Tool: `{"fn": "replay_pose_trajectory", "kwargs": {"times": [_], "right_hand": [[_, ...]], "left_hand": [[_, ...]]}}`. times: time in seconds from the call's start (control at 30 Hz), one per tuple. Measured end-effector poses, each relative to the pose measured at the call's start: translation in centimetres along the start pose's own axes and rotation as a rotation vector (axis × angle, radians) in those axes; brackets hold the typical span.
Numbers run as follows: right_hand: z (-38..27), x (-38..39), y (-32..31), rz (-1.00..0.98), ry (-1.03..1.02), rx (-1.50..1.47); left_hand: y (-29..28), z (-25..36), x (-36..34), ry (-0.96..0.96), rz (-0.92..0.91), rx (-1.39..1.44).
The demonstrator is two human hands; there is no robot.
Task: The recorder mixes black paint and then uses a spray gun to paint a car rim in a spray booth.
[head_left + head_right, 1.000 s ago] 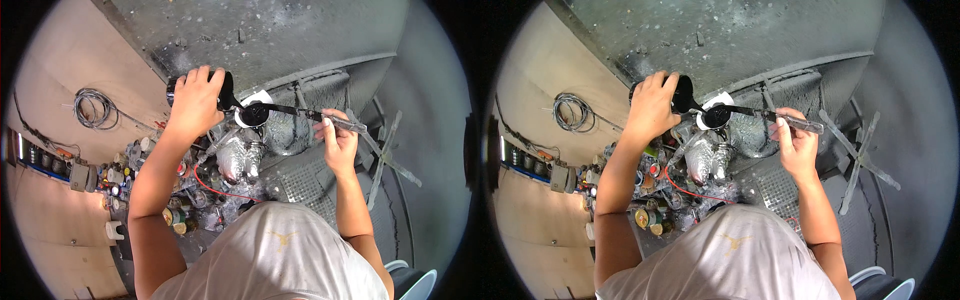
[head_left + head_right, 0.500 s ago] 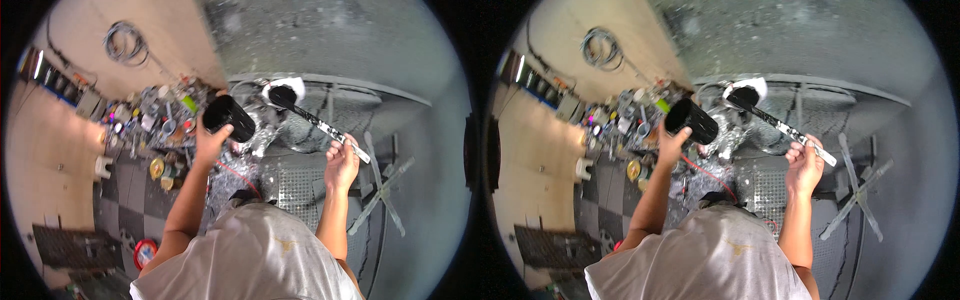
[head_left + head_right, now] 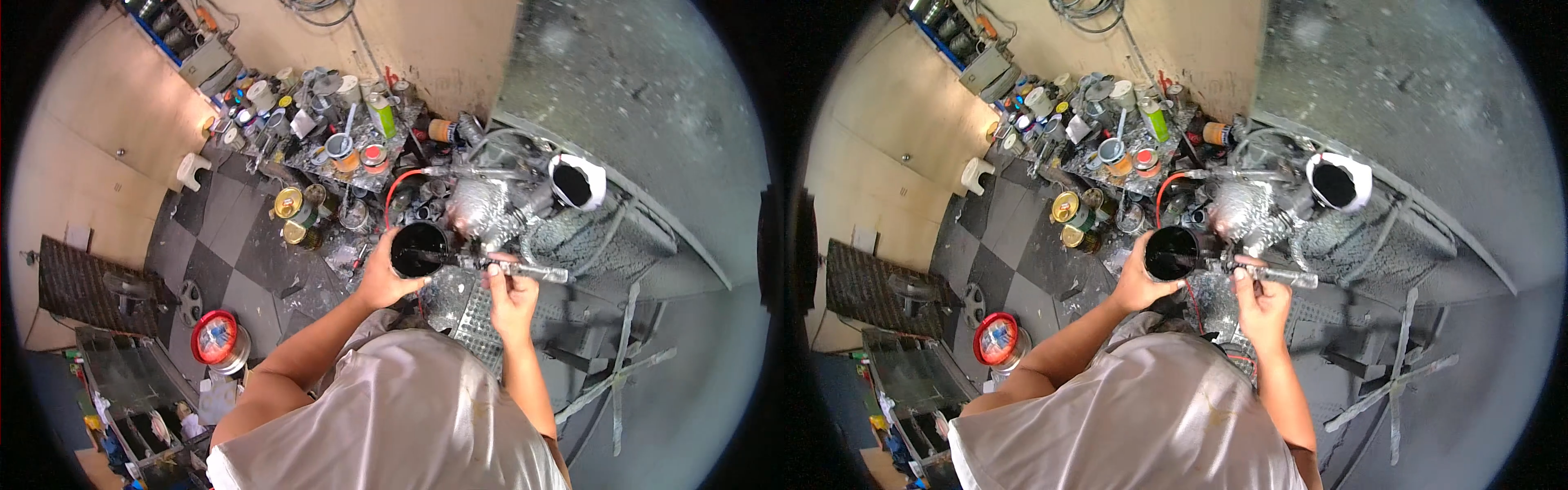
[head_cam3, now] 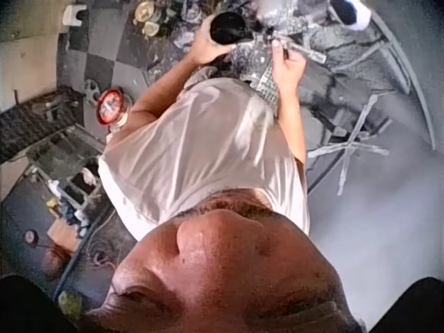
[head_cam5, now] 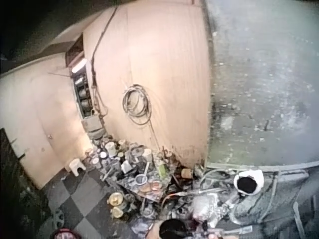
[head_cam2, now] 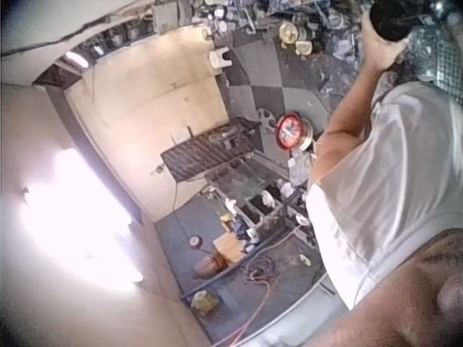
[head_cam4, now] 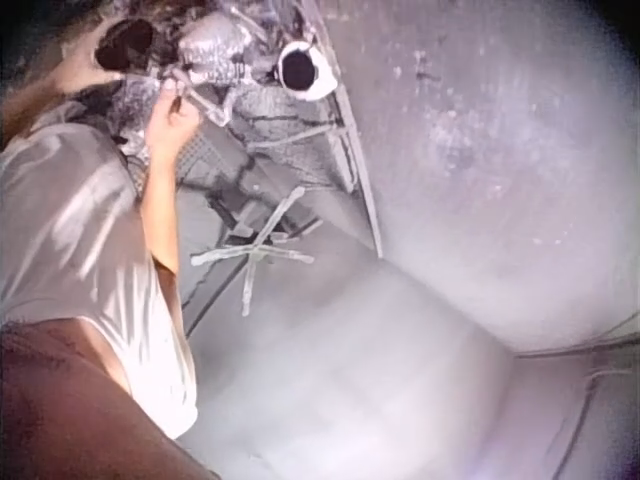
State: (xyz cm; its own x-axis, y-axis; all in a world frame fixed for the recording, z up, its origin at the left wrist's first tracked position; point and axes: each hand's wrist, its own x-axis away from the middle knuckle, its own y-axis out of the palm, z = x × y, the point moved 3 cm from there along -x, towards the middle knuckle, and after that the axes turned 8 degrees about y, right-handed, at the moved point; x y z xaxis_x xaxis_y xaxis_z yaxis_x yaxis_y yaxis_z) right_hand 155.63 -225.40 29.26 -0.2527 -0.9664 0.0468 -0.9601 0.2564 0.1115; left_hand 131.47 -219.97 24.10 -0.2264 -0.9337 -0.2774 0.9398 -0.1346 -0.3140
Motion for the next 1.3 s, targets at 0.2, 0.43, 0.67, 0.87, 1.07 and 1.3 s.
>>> {"fn": "replay_pose_trajectory", "kwargs": {"times": [0.2,0.43,0.67,0.87,1.07,1.3], "right_hand": [[-0.5,-3.2,8.5,-0.130,-0.379,0.451],[7.9,-9.7,16.7,-0.055,0.192,0.182],[22.5,-3.8,8.8,-0.184,0.638,1.101],[29.6,10.2,0.7,-0.028,1.080,0.939],[26.3,12.8,2.5,0.214,1.147,0.653],[24.7,9.5,10.4,0.395,1.056,0.364]], "left_hand": [[-5.5,-3.7,-1.1,0.125,-0.086,-0.140],[-14.5,-19.8,-4.8,-0.172,0.120,0.126],[-28.7,-38.7,-11.0,-0.307,0.640,-0.106],[-35.9,-45.4,-20.0,-0.383,1.065,-0.305],[-36.9,-48.0,-25.6,-0.475,1.101,-0.390],[-36.3,-54.3,-25.2,-0.884,0.891,-0.362]]}}
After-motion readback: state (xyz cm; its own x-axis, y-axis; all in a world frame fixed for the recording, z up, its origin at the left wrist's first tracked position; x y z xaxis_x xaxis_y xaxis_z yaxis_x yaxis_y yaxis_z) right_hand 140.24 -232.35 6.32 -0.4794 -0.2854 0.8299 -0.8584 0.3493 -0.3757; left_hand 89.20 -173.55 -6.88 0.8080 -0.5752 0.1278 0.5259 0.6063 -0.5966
